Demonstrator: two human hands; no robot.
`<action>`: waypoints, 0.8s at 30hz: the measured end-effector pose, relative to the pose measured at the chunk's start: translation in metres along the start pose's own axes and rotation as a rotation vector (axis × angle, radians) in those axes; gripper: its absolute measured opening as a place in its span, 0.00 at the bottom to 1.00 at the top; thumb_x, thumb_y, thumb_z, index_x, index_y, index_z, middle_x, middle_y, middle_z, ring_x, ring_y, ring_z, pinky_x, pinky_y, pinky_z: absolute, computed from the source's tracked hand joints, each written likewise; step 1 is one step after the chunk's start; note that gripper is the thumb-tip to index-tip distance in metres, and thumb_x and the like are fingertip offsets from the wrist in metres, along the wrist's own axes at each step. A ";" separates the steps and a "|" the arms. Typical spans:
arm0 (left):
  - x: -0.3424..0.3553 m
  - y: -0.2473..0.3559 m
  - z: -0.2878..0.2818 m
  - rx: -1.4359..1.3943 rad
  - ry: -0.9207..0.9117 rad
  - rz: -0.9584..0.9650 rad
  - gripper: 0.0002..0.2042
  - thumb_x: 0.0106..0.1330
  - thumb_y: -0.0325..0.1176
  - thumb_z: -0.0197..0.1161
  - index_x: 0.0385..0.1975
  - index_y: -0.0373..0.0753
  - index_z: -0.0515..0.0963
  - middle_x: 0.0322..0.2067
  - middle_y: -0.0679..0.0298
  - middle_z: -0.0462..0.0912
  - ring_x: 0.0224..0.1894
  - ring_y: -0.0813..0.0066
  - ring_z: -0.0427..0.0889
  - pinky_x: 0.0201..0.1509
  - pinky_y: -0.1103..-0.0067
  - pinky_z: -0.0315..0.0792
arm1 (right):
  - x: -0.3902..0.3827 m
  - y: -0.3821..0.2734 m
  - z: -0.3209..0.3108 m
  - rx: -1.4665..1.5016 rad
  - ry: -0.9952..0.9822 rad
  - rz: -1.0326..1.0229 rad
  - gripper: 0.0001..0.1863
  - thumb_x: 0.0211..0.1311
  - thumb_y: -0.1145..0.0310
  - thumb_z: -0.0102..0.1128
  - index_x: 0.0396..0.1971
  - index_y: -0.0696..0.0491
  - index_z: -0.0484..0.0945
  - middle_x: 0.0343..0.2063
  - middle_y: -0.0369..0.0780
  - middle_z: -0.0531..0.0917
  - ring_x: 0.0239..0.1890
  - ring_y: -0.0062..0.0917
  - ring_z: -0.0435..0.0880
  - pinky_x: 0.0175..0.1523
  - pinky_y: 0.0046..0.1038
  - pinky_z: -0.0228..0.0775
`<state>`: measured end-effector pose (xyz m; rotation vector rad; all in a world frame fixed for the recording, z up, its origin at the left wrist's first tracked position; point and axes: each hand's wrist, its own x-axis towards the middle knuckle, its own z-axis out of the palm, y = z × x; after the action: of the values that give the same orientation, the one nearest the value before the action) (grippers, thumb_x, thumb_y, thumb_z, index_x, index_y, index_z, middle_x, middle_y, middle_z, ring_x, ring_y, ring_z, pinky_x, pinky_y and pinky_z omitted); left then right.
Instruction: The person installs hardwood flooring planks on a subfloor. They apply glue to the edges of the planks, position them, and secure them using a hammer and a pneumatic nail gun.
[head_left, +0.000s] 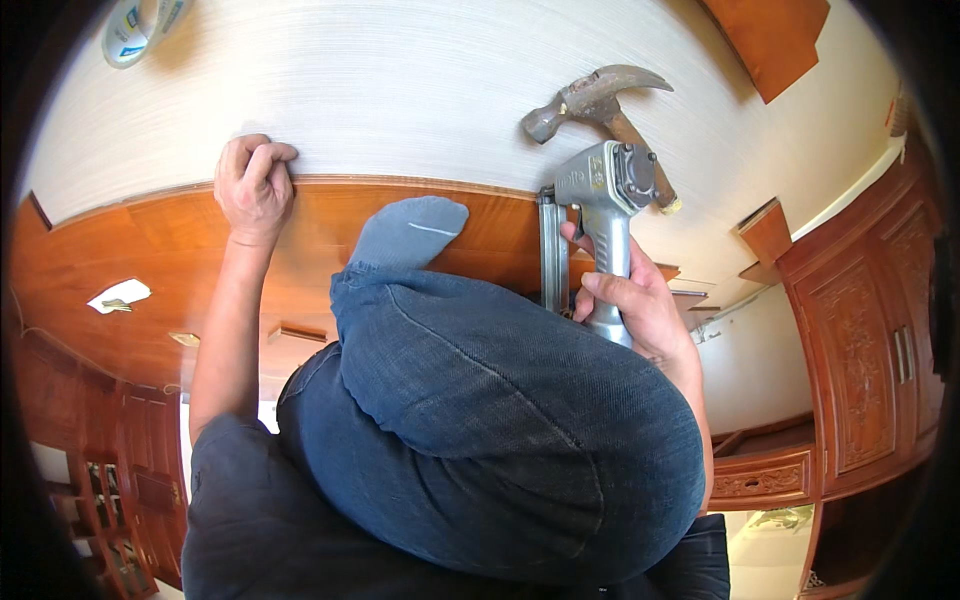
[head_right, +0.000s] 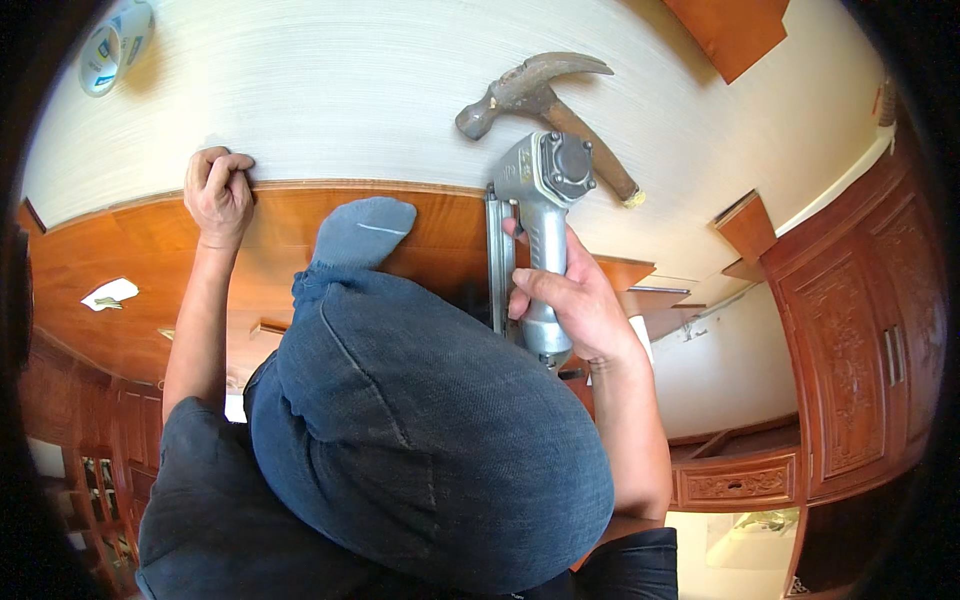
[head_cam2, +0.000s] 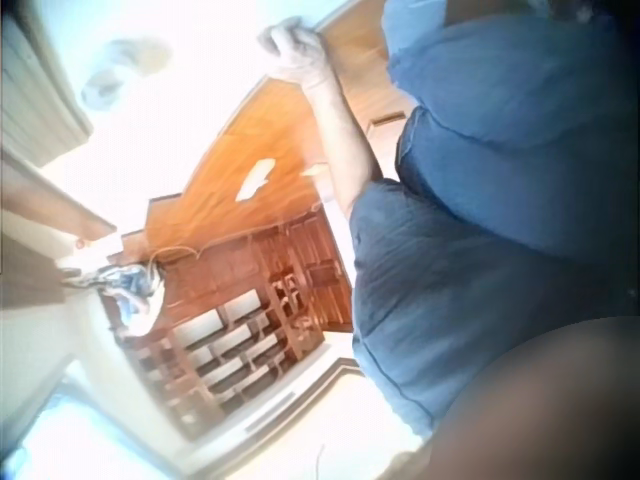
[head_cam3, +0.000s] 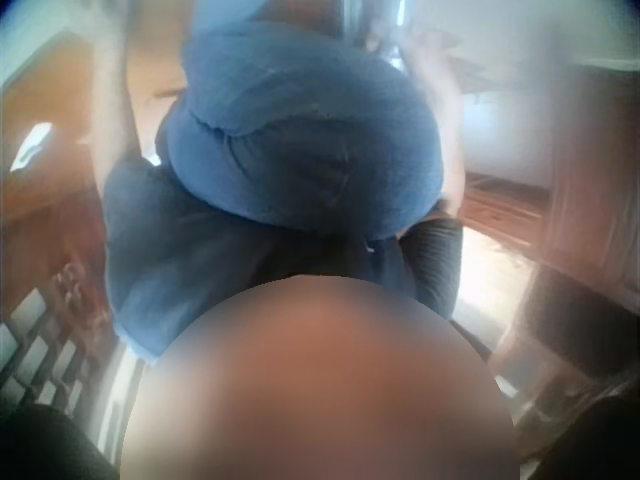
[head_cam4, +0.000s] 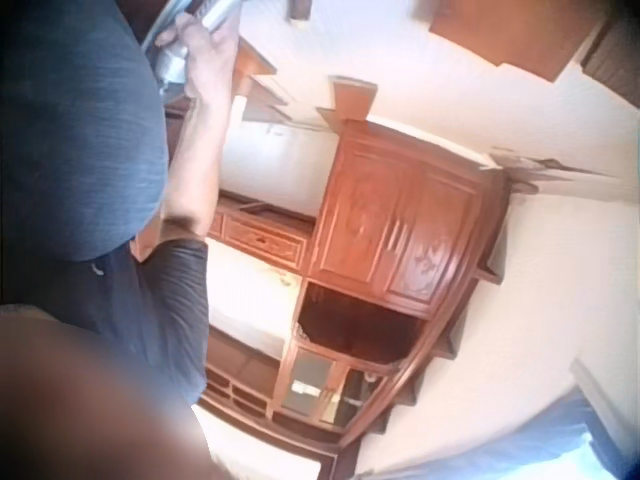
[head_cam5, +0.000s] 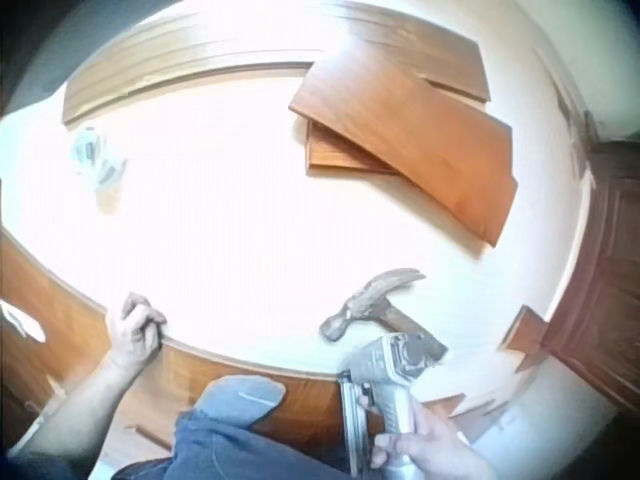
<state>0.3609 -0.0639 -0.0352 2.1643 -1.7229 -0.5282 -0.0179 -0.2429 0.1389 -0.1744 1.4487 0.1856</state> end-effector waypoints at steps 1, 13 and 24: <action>-0.001 0.000 0.000 0.003 -0.005 0.003 0.11 0.52 0.15 0.63 0.25 0.44 0.82 0.30 0.67 0.79 0.35 0.65 0.79 0.39 0.71 0.74 | -0.001 0.001 -0.001 -0.037 0.005 0.027 0.37 0.65 0.80 0.59 0.75 0.54 0.64 0.67 0.42 0.77 0.31 0.20 0.84 0.42 0.28 0.83; 0.000 -0.001 0.000 0.022 -0.017 0.047 0.12 0.50 0.16 0.63 0.24 0.46 0.83 0.30 0.68 0.78 0.34 0.66 0.74 0.37 0.72 0.72 | -0.004 0.003 -0.065 0.022 0.025 0.086 0.33 0.65 0.82 0.59 0.71 0.56 0.69 0.65 0.41 0.80 0.29 0.19 0.84 0.41 0.27 0.85; -0.005 -0.010 0.005 0.045 0.008 0.066 0.12 0.53 0.17 0.63 0.24 0.49 0.83 0.30 0.70 0.79 0.33 0.65 0.75 0.35 0.71 0.72 | -0.019 0.014 -0.086 0.059 0.097 -0.003 0.31 0.63 0.83 0.59 0.68 0.58 0.69 0.51 0.38 0.83 0.28 0.19 0.83 0.41 0.29 0.84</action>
<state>0.3660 -0.0567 -0.0433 2.1285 -1.8117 -0.4679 -0.1062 -0.2489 0.1476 -0.1394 1.5489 0.1333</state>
